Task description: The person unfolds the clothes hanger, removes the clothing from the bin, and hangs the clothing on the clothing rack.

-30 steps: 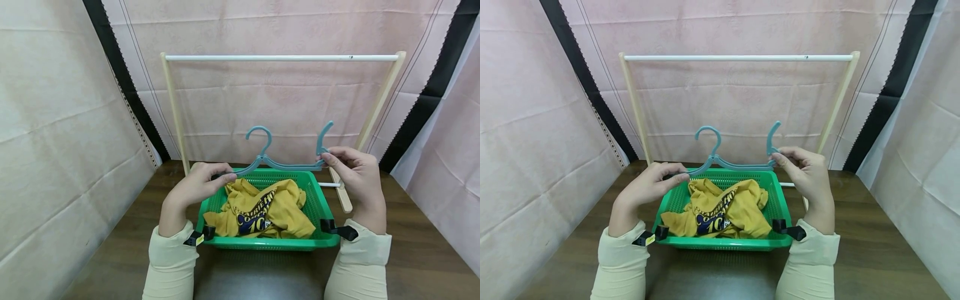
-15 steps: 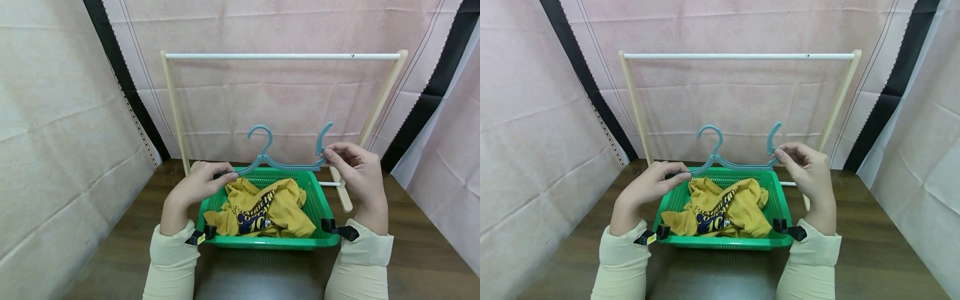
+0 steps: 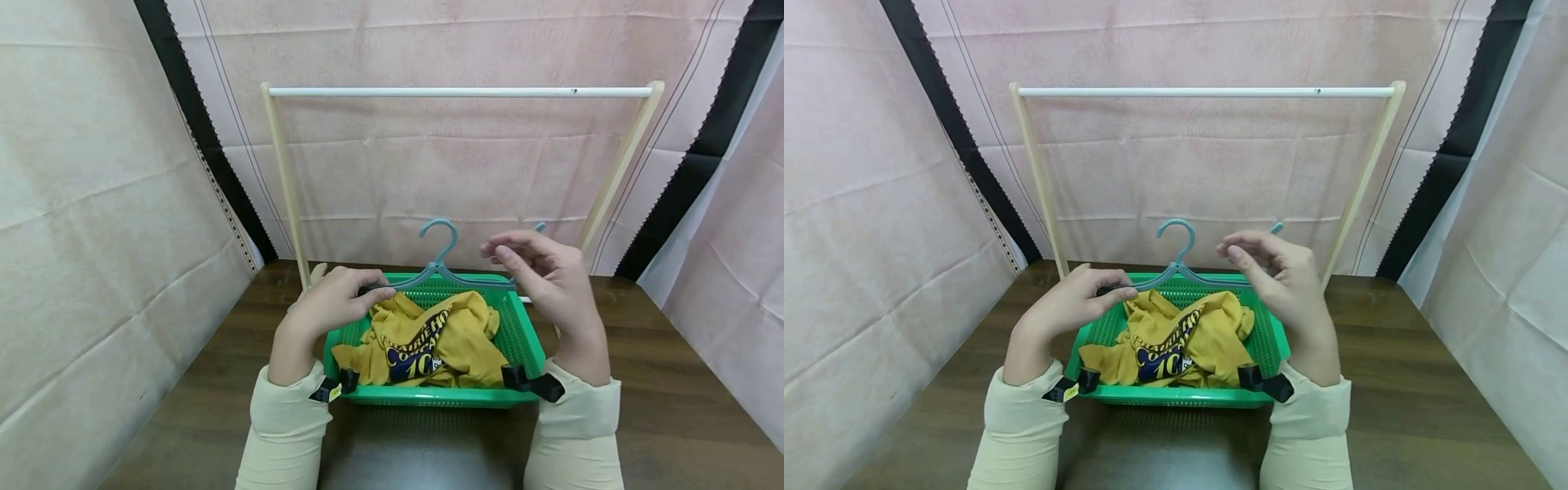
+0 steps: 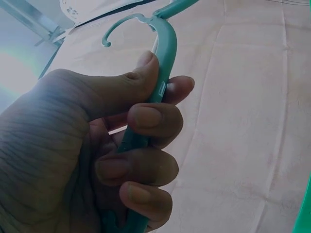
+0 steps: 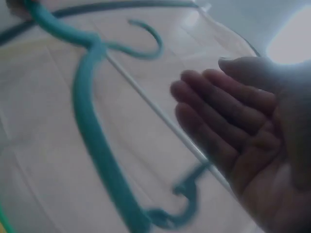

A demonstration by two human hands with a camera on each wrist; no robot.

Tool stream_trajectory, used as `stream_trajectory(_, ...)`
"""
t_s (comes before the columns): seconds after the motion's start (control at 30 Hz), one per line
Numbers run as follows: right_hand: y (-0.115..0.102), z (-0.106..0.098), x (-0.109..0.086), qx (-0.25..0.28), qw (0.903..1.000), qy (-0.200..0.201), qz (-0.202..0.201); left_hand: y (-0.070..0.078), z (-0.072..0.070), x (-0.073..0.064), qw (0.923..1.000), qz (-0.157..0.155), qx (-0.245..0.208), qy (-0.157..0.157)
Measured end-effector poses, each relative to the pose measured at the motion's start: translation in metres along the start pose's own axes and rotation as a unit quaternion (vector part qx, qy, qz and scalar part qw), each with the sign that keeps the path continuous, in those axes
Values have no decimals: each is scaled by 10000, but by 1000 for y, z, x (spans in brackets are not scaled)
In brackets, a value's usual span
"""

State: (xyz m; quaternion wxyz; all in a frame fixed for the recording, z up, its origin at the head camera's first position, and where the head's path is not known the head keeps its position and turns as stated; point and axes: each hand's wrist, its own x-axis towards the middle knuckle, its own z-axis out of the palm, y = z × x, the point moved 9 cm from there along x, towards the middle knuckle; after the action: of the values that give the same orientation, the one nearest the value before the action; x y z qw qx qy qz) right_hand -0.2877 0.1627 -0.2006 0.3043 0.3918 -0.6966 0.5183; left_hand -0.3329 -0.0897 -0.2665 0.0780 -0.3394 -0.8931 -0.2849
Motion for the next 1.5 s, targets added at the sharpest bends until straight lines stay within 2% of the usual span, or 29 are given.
stream_trajectory(0.13,5,17,2,-459,9976,-439,279,2,-1,0,9999,101,67,82)
stream_trajectory(0.23,21,19,1,-814,9939,-613,425,5,-5,-1,9993,191,163,272)
stream_trajectory(0.37,29,18,1,-1165,9890,-692,595,7,-8,-1,9989,200,200,378)
stream_trajectory(0.47,29,14,1,-1114,9902,-568,623,6,-8,-2,9990,177,212,357)
stream_trajectory(0.63,29,1,0,-631,9953,-114,732,5,-14,-4,9970,176,425,617)
stream_trajectory(0.77,32,-4,-1,-409,9956,-24,840,4,-17,-5,9961,138,449,752)
stream_trajectory(0.9,34,-5,-3,-343,9965,-63,765,2,-16,-5,9970,69,417,653)
stream_trajectory(1.03,30,-6,-1,-289,9983,-17,502,2,-14,-4,9978,73,356,552)
stream_trajectory(1.2,22,-9,1,-96,9994,208,240,4,-10,-3,9988,161,312,355)
stream_trajectory(1.3,24,-10,0,-253,9989,247,300,6,-9,-4,9984,224,397,345)
stream_trajectory(1.5,37,-8,-4,-781,9934,9,845,9,-14,-5,9941,394,746,676)
